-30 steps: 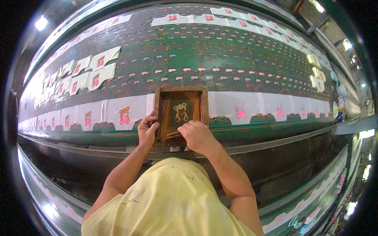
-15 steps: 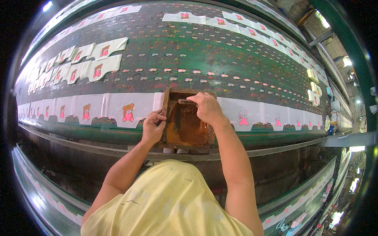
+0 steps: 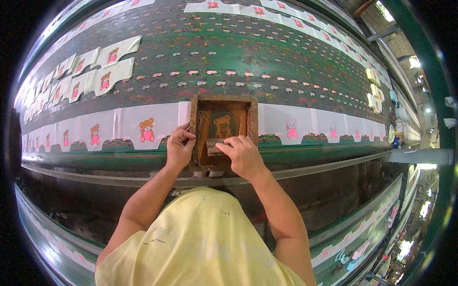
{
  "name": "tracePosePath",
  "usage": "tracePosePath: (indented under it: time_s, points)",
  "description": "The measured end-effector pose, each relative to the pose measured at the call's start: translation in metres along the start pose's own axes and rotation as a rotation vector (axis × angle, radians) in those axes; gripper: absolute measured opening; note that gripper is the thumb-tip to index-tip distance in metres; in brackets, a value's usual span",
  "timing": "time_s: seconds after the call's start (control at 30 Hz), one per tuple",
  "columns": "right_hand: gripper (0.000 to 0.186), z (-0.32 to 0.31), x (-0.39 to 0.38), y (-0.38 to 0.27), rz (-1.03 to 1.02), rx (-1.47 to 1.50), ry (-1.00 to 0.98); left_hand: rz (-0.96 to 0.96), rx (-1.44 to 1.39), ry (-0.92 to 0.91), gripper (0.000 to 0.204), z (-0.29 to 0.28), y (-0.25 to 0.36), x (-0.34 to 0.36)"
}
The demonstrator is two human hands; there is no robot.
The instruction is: The person repeatedly presses a wooden block with a teddy bear design onto a moving strip of fabric on a conveyor belt, imprinting the pattern onto the fabric. The person maintains a steady rhythm, lifting and pressing the block as the fabric advances.
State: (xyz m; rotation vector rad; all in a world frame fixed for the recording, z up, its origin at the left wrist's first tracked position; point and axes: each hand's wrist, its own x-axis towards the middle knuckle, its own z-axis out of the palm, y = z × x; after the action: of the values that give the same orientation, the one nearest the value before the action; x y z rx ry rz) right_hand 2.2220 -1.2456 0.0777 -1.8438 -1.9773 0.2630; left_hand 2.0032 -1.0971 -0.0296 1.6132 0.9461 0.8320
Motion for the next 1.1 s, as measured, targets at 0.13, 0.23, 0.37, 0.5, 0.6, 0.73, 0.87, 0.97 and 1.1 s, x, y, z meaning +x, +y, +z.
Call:
tracePosePath:
  time_s: [0.13,0.23,0.37,0.5,0.6,0.73,0.87,0.97,1.1]
  points:
    - [0.048,0.006,-0.023,-0.019,0.017,-0.009,0.005,0.000,-0.102,0.049,0.014,0.007,-0.013,-0.004]
    - [0.044,0.008,-0.034,-0.024,0.049,-0.006,-0.012,-0.009,-0.100,0.050,0.017,0.010,-0.005,-0.011]
    - [0.043,0.006,-0.042,-0.033,0.101,0.082,-0.063,0.062,0.029,0.044,0.021,0.011,0.002,-0.012]
    - [0.050,0.005,-0.054,-0.036,0.097,0.106,-0.013,0.103,0.074,0.067,0.031,0.012,0.000,-0.015]
    - [0.048,0.008,-0.066,-0.023,0.131,0.046,0.215,0.063,0.059,0.074,0.033,0.014,0.005,-0.016]
    - [0.045,0.004,-0.088,-0.008,0.372,0.191,0.381,0.083,0.097,0.079,0.029,0.014,0.004,-0.018]
    - [0.043,0.008,-0.108,0.011,0.465,0.498,0.378,0.235,0.095,0.116,0.024,0.016,0.013,-0.023]
    - [0.044,0.004,-0.122,0.021,0.416,0.537,0.371,0.314,0.049,0.116,0.026,0.025,0.028,-0.029]
    - [0.045,-0.009,-0.145,0.048,0.357,0.537,0.377,0.337,0.075,0.110,0.027,0.061,0.049,-0.030]
